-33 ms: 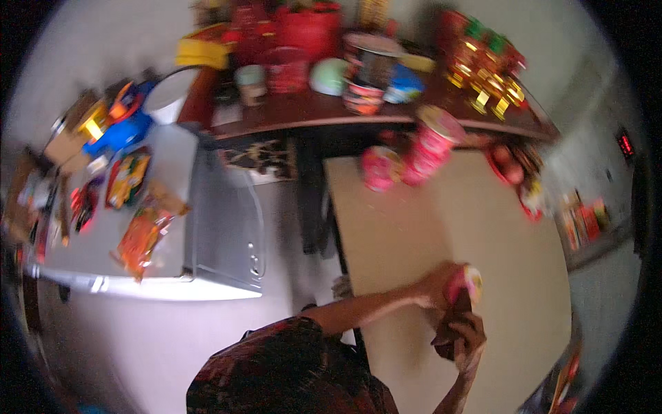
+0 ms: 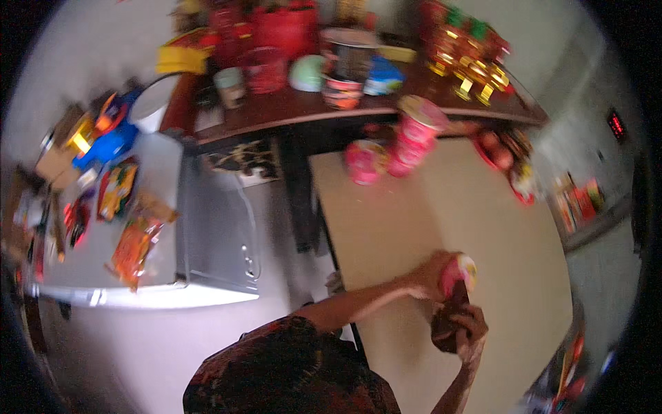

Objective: The person clears a table by moving snack packages, apples, and a bag of bananas to the side. They then wipe the table surface with a cloth, moving around the table to clean different sections. Finally, they wipe a plastic lid and a small pink container before placing them on the table.

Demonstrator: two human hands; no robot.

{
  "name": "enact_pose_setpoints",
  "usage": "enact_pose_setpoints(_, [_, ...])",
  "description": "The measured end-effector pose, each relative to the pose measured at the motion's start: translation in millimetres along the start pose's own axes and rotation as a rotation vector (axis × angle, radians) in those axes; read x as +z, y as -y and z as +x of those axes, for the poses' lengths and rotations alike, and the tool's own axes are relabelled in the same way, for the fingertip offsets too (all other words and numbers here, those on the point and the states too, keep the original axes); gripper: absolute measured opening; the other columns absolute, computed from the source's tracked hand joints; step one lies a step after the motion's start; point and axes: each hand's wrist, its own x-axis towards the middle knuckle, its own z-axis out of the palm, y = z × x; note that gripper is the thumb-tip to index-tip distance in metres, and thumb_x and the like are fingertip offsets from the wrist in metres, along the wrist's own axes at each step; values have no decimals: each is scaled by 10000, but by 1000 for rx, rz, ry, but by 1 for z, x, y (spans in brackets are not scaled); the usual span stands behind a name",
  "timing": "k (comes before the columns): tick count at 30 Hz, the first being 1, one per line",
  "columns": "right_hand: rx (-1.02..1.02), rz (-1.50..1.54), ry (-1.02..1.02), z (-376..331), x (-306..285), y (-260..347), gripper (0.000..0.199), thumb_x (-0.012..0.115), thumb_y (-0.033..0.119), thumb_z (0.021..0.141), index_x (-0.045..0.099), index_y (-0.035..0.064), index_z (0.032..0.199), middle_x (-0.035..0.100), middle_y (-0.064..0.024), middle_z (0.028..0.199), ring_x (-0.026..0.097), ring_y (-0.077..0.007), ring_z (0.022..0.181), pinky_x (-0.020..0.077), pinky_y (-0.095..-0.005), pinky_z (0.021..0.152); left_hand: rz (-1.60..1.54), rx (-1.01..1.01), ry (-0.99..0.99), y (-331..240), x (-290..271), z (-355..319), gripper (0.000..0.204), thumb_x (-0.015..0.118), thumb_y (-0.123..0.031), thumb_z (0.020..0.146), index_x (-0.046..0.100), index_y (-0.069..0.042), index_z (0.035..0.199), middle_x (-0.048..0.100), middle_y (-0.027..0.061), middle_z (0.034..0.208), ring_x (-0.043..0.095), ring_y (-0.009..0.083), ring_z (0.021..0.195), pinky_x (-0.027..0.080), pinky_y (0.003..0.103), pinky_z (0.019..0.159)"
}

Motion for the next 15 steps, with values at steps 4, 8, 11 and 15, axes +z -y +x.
enact_pose_setpoints(4, [27, 35, -334, -2, -10, -32, 319, 501, 241, 921, 608, -14, 1081, 601, -163, 1048, 583, -295, 978, 474, -401, 839, 53, -273, -256, 63, 21, -8, 832, 797, -308, 650, 409, -39, 1335, 413, 228, 1297, 351, 348, 1257, 305, 432, 1066])
enact_pose_setpoints(8, [391, 408, -584, 14, 12, -45, 370, 479, 285, 951, 602, -22, 1116, 627, -135, 1075, 583, -234, 1016, 456, -361, 896, -41, -408, -280, 40, 30, -3, 676, 670, -249, 805, 358, -29, 1363, 419, 208, 1296, 393, 319, 1232, 308, 420, 1066])
enact_pose_setpoints(11, [774, 678, -637, 26, 46, -78, 320, 443, 223, 969, 591, -21, 1116, 642, -116, 1058, 596, -205, 978, 468, -338, 877, -262, -323, -288, 47, 31, -15, 629, 644, -230, 836, 363, -8, 1353, 436, 178, 1275, 422, 271, 1211, 326, 402, 1054])
enact_pose_setpoints(15, [450, 95, -414, 22, 55, -79, 254, 422, 170, 961, 566, -37, 994, 598, -197, 917, 607, -320, 836, 486, -397, 714, -367, -374, -409, 29, 23, -13, 535, 599, -175, 872, 350, -16, 1319, 491, 102, 1213, 462, 168, 1153, 395, 344, 990])
